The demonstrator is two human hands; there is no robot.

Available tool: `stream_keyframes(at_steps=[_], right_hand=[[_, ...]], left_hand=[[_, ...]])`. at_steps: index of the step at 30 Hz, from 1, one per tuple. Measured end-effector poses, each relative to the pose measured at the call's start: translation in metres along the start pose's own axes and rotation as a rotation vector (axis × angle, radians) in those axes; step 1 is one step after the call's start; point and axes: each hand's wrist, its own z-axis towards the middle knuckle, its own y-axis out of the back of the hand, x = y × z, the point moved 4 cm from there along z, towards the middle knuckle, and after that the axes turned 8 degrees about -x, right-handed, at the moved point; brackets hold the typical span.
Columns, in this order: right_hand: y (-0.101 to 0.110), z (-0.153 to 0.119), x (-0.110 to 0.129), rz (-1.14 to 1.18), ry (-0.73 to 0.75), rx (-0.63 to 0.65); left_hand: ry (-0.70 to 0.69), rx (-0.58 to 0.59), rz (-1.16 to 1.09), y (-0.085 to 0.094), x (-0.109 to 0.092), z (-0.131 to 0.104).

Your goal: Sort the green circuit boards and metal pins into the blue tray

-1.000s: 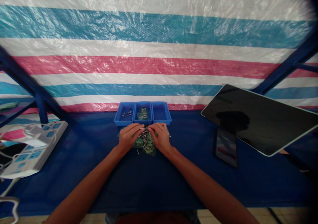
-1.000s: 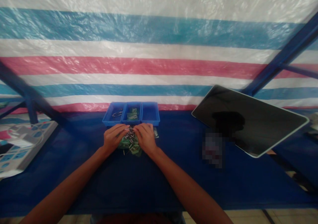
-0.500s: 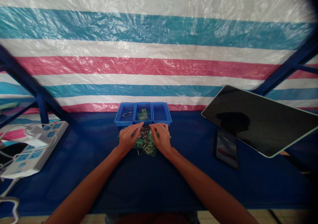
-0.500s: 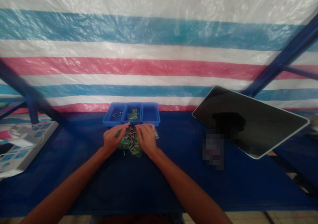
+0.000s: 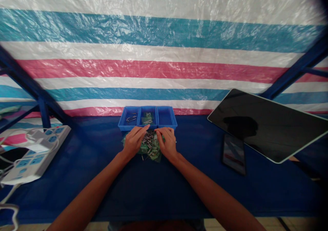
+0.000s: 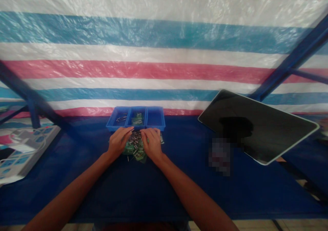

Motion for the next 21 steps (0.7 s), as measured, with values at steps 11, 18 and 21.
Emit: stream_keyframes(at_steps=[11,18,21], right_hand=[[0.0,-0.001,0.0,0.01,0.011,-0.003],[-0.004,-0.002,0.002,0.042,0.065,0.042],[-0.005,-0.002,0.002,0.06,0.083,0.038]], left_hand=[[-0.028,-0.048,-0.059,0.002,0.002,-0.004],[-0.016,-0.083,-0.005,0.001,0.008,-0.01],[0.003,-0.079,-0.021,0.001,0.008,-0.01]])
